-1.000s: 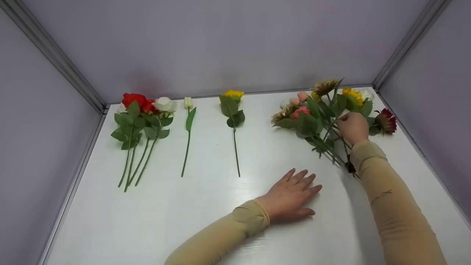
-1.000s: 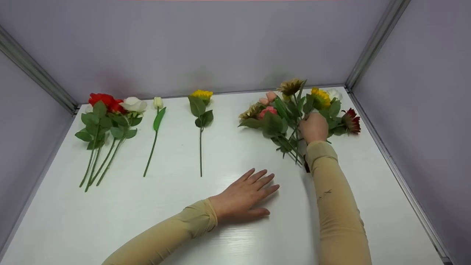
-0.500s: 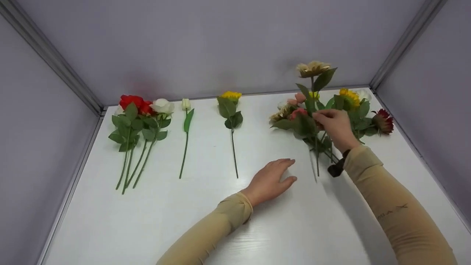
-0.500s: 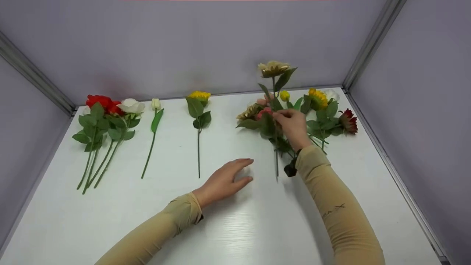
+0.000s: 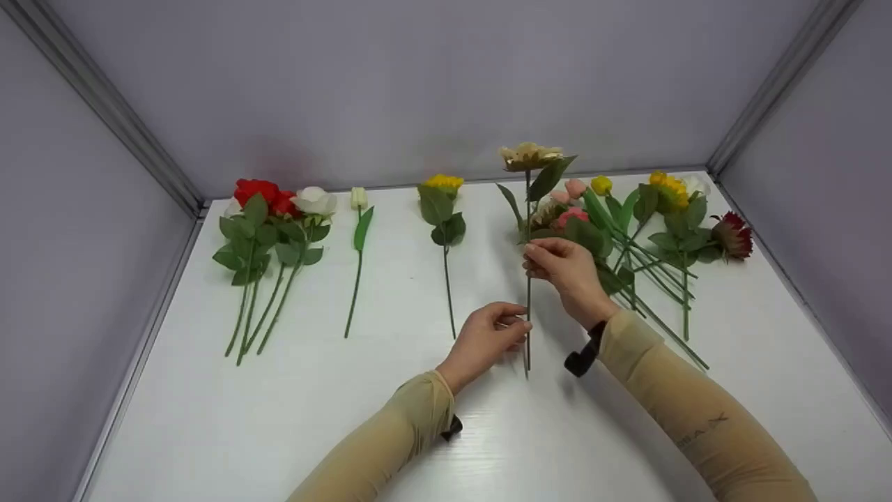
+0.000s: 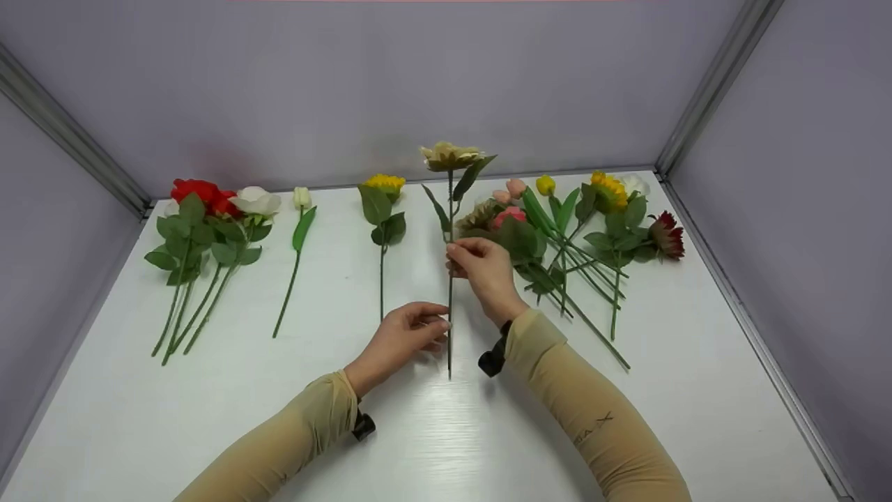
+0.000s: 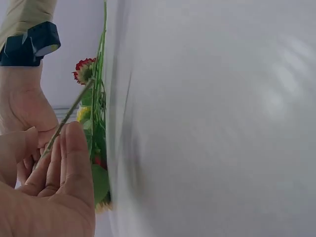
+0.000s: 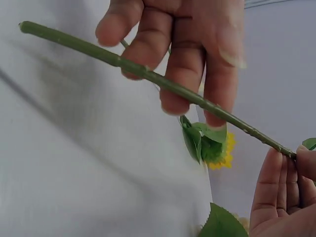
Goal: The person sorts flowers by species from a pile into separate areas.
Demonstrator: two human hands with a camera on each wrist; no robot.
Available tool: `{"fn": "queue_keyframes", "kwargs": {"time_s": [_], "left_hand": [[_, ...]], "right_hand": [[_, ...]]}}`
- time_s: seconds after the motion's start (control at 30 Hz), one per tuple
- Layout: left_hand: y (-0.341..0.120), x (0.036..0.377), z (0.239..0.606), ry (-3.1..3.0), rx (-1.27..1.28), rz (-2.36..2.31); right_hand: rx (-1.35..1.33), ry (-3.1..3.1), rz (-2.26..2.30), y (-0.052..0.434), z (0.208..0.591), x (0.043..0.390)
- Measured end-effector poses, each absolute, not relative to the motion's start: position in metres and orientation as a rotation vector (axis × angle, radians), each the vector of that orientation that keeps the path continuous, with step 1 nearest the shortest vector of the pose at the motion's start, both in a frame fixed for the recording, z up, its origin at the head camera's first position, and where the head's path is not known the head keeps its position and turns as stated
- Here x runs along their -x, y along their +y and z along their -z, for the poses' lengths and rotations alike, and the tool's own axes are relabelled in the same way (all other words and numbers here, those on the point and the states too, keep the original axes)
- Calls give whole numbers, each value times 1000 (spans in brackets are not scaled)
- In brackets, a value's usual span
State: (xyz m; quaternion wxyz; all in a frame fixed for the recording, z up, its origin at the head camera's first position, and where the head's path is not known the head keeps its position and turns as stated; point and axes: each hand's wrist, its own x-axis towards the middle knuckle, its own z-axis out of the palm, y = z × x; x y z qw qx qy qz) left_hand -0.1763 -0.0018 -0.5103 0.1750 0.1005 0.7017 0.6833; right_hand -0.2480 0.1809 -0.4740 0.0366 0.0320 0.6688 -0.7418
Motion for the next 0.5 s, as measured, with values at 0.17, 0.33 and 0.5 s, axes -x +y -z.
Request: {"fn": "queue_keyframes", "kwargs": {"time_s": [0.17, 0.33, 0.5], "left_hand": [[-7, 177, 515, 1991, -241, -1969], [-10, 179, 516, 1989, -192, -1973], [-14, 181, 516, 2052, -193, -1955]], "right_hand": [[-96, 2029, 2291, 169, 480, 245], [-114, 1995, 2308, 161, 483, 245], [-110, 1941, 2302, 156, 484, 246]]}}
